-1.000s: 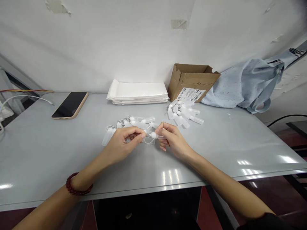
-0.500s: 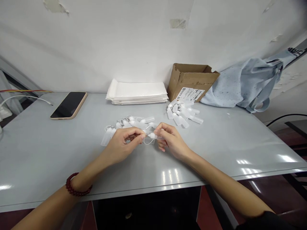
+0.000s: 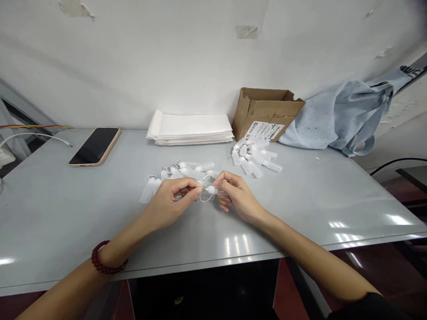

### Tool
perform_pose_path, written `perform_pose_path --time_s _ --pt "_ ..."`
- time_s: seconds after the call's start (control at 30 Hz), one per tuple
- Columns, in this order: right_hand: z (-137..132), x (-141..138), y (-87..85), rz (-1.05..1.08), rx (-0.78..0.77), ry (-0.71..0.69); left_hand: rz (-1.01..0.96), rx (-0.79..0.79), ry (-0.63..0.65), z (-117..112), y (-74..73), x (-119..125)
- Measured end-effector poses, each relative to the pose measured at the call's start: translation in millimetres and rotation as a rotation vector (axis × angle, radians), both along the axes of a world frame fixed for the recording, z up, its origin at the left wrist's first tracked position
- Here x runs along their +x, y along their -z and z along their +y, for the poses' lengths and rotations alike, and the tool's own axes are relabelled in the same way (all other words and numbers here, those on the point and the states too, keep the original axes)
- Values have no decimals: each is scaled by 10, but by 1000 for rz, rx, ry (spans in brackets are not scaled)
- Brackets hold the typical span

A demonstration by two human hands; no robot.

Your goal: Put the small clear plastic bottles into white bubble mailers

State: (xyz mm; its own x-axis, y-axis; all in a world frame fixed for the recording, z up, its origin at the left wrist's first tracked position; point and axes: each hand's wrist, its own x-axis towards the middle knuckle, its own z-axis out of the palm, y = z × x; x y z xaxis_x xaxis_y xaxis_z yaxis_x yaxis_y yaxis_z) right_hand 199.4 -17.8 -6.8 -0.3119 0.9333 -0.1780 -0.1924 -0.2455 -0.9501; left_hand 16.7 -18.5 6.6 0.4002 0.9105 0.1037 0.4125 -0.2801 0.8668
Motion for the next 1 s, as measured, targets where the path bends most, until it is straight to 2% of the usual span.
perform_pose_path --time_s 0.6,0.8,1.0 --pt "-2 2 2 -1 -8 -3 -3 -28 2 -9 -10 9" --pt "12 32 -44 39 -9 -61 -87 -117 27 10 -5 -32" --pt "32 57 -36 38 12 -77 -176 -139 -13 13 -10 -40"
